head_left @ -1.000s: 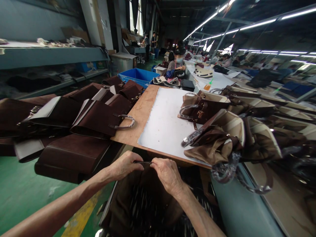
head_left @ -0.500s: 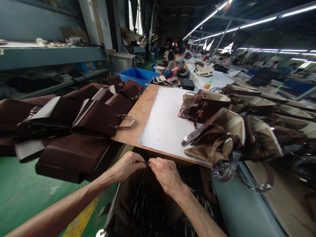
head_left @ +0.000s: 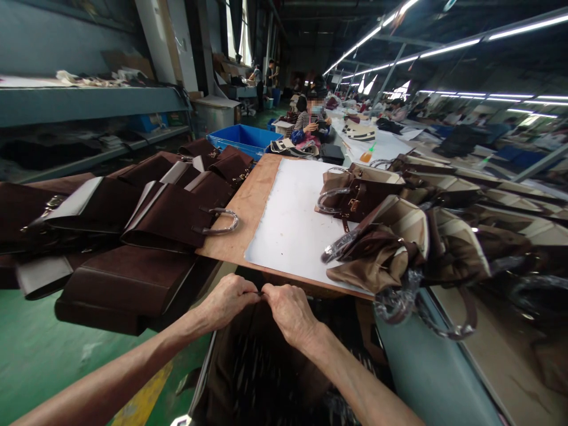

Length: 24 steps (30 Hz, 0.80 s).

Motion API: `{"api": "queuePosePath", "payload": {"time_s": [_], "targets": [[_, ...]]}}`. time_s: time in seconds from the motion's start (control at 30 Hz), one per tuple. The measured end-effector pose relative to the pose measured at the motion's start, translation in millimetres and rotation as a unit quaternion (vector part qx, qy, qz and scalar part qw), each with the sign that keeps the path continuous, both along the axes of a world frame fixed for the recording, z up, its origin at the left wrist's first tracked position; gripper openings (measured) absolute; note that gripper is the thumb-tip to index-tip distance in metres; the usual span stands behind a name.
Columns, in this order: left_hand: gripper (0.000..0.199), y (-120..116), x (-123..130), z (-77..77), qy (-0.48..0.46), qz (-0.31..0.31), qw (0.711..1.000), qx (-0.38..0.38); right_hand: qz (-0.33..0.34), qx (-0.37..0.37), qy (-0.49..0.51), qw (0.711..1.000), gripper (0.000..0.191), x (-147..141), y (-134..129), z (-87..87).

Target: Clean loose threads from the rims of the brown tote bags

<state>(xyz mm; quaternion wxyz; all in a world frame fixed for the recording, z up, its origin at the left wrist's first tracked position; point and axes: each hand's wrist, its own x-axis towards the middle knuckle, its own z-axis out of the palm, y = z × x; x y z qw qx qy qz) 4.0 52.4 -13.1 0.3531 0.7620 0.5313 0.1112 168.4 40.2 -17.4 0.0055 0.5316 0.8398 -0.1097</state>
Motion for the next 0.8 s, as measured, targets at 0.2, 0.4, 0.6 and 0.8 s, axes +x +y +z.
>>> {"api": "queuePosePath", "payload": {"time_s": [0.2, 0.4, 0.6, 0.8], "targets": [[0.027, 0.7, -2.2, 0.1, 0.007, -0.005, 1.000, 0.002, -0.012, -0.010, -0.036, 0.999, 0.020, 20.0, -5.9, -1.7], [0.028, 3.7, -5.6, -1.4, 0.006, -0.012, 1.000, -0.009, -0.075, -0.019, -0.062, 0.995, 0.028, 68.6, -33.8, 3.1], [0.028, 2.2, -0.5, -0.6, 0.003, -0.033, 0.999, -0.003, -0.101, -0.034, 0.013, 0.994, 0.037, 100.4, -58.4, -8.3], [0.028, 2.7, -1.6, -4.0, -0.007, -0.020, 1.000, -0.002, -0.140, -0.084, 0.117, 0.980, 0.033, 103.6, -67.7, -7.1]]}}
